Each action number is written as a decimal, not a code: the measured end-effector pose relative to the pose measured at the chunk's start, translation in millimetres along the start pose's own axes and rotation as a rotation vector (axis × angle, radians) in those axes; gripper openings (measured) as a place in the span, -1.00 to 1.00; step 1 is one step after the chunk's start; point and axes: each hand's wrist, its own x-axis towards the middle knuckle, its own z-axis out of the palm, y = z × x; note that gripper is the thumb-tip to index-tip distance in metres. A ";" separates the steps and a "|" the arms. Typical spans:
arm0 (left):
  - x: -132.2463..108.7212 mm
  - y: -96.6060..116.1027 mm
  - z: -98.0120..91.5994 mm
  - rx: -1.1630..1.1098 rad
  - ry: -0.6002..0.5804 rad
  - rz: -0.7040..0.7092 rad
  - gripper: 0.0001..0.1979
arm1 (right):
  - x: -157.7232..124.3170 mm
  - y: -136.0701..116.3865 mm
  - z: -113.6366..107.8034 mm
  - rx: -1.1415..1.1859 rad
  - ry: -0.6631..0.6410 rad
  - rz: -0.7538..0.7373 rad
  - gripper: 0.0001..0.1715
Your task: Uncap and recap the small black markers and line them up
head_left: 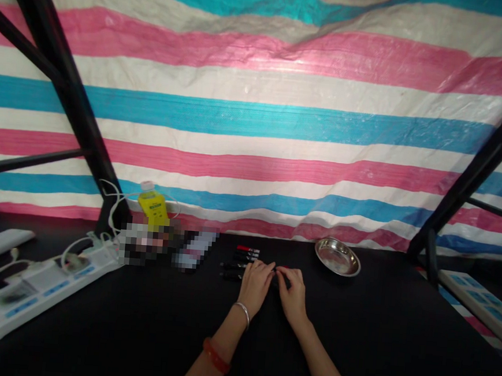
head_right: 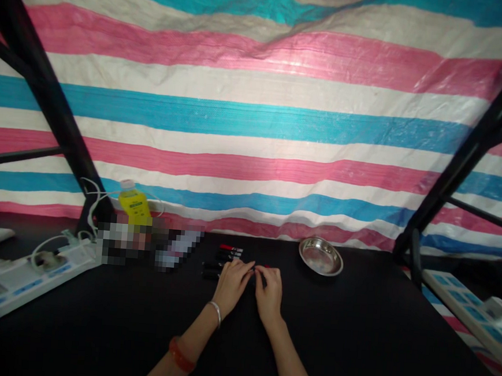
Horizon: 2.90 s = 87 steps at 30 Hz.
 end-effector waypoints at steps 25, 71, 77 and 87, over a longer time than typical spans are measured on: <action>-0.3 -1.3 2.2 -0.143 0.115 0.025 -0.77 | 1.6 3.6 0.2 0.152 0.135 0.136 -0.65; 0.6 -5.8 11.7 -0.294 0.171 -0.071 -0.66 | 12.4 6.6 17.9 0.431 0.183 0.384 -0.56; 1.7 -19.8 -1.1 0.238 0.267 -0.448 -0.66 | 19.9 7.5 28.6 0.461 0.304 0.421 -0.50; 7.3 -39.3 -4.7 0.404 0.227 -0.612 -0.35 | 14.2 12.3 24.2 0.408 0.369 0.441 -0.41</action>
